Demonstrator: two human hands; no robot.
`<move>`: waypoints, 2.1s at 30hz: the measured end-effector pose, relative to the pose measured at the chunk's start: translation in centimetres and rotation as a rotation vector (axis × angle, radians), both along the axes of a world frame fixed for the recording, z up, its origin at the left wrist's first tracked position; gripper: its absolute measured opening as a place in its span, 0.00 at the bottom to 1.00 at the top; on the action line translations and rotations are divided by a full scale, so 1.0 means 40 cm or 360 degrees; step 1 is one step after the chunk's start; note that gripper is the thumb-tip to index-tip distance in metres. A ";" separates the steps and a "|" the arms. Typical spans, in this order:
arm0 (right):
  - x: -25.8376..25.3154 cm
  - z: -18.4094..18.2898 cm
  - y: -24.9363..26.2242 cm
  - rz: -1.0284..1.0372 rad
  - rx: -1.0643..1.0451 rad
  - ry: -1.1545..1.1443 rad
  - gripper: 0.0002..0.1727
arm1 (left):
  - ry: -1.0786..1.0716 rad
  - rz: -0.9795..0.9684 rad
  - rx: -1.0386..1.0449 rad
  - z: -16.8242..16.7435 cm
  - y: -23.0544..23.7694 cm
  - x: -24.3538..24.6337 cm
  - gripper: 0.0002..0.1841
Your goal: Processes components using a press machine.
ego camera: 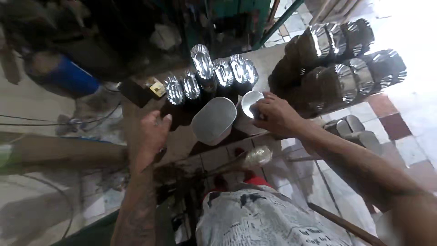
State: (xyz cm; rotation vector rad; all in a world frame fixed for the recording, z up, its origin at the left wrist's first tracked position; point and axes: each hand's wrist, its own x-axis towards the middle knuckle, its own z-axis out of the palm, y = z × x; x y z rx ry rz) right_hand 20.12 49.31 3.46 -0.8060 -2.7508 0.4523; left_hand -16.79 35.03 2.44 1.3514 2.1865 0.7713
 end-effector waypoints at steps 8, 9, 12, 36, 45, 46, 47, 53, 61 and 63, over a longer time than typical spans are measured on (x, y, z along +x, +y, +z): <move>0.051 0.018 0.055 0.0169 -0.0627 0.0242 0.25 | 0.0413 -0.0805 -0.0619 0.114 0.149 0.340 0.27; 0.052 0.018 0.056 0.0184 -0.0629 0.0264 0.25 | 0.0348 -0.0909 -0.0635 0.108 0.170 0.320 0.22; 0.054 0.014 0.056 0.0190 -0.0617 0.0302 0.24 | -0.0265 -0.1231 -0.0668 0.124 0.212 0.230 0.14; -0.155 0.006 -0.346 -0.0120 -0.2570 0.0897 0.11 | -0.2392 0.0636 0.0625 -0.016 -0.289 0.376 0.12; 0.115 -0.343 -0.303 0.0389 -0.1221 -0.0699 0.20 | -0.1015 -0.0160 -0.1166 -0.422 -0.121 0.448 0.24; 0.158 -0.365 -0.310 0.0403 -0.1202 -0.0965 0.22 | -0.0867 -0.0233 -0.1143 -0.518 -0.088 0.473 0.27; 0.202 -0.397 -0.324 0.0373 -0.1224 -0.1142 0.24 | -0.0741 -0.0255 -0.1077 -0.615 -0.067 0.498 0.29; 0.296 -0.406 -0.376 0.0105 -0.1359 -0.1073 0.23 | -0.0684 -0.0540 -0.1324 -0.427 -0.054 0.464 0.25; 0.200 -0.367 -0.352 0.0499 -0.1367 -0.1064 0.22 | -0.0877 0.0395 -0.0061 -0.135 -0.441 0.181 0.28; 0.160 -0.364 -0.349 0.0628 -0.1415 -0.1042 0.22 | -0.0968 0.0847 0.0331 -0.004 -0.534 0.108 0.27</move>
